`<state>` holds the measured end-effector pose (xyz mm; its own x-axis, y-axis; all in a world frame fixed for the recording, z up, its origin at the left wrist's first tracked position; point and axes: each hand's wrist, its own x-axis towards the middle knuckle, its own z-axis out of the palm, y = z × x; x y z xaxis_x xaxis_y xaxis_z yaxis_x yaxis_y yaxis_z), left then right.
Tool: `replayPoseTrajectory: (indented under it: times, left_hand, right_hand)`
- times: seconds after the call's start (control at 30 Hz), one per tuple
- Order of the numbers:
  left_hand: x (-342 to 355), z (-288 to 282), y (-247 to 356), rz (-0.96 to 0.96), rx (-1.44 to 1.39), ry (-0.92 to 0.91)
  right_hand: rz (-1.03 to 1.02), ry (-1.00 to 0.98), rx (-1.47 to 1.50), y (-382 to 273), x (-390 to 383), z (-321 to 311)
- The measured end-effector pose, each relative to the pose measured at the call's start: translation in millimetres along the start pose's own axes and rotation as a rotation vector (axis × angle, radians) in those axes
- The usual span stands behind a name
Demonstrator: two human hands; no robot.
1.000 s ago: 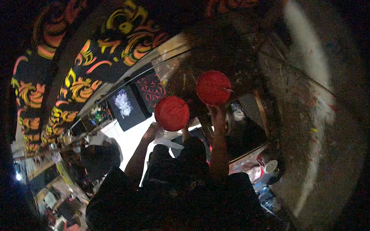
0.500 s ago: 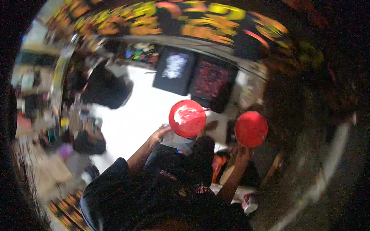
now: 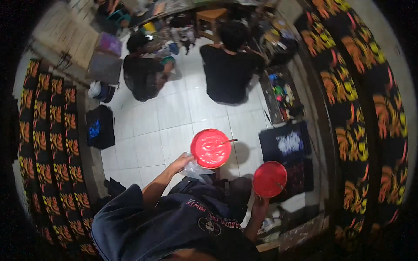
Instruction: The person mixes red paint in a container by hand using a stick, after opening a plastic bag to retrieve a small amount of material and placing it into a cup.
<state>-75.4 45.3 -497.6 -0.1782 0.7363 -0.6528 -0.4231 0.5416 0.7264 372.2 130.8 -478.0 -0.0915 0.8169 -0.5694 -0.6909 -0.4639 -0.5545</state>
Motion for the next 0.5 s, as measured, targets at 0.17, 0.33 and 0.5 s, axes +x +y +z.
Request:
replayPoseTrajectory:
  times: [0.17,0.33,0.5]
  left_hand:
    - [-30.8,-112.6,35.8,0.059,-0.235,0.316]
    - [-45.7,-198.6,51.5,0.053,-0.475,0.555]
    - [-19.8,-270.6,79.1,0.029,-0.650,0.634]
  right_hand:
    - [0.194,-0.221,-0.246,66.1,78.3,162.8]
    - [0.378,-0.344,-0.440,144.2,138.6,319.2]
    - [0.558,-0.392,-0.505,232.2,221.9,399.7]
